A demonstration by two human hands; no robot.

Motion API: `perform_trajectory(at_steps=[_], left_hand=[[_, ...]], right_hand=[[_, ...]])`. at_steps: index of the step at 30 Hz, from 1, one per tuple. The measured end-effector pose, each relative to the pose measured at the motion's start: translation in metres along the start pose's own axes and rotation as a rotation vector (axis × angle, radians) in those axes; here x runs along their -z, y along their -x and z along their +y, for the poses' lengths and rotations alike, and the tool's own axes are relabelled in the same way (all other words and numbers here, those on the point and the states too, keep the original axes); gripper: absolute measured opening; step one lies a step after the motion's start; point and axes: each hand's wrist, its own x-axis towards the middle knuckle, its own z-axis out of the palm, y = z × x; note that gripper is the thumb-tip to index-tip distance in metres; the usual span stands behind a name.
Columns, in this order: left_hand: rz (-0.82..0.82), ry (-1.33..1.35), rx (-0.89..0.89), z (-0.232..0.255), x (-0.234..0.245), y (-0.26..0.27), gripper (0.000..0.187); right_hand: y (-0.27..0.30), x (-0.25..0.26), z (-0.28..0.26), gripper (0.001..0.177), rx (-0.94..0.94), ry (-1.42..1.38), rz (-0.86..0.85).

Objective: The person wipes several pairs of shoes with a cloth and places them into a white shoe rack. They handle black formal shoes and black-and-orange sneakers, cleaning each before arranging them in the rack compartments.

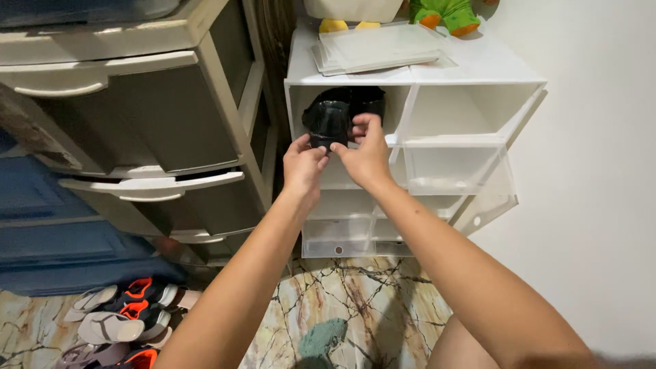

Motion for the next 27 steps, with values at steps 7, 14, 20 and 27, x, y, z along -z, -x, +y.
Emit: perform_trajectory(at_steps=[7,14,20,27], left_hand=[[0.021,-0.440,-0.239,0.007,-0.014,0.000,0.075],[-0.063,-0.624,-0.044,0.039,-0.025,-0.002,0.089],[-0.129,-0.736,0.061,0.043,-0.022,-0.012,0.093],[-0.137,-0.795,0.003,0.040,-0.018,-0.007,0.093]], right_hand=[[-0.028,-0.028,0.080,0.055,-0.125,-0.117,0.069],[-0.043,-0.026,0.078,0.078,-0.270,-0.325,-0.101],[-0.043,-0.022,0.066,0.091,-0.465,-0.343,-0.188],[-0.039,-0.024,0.085,0.095,-0.464,-0.342,-0.227]])
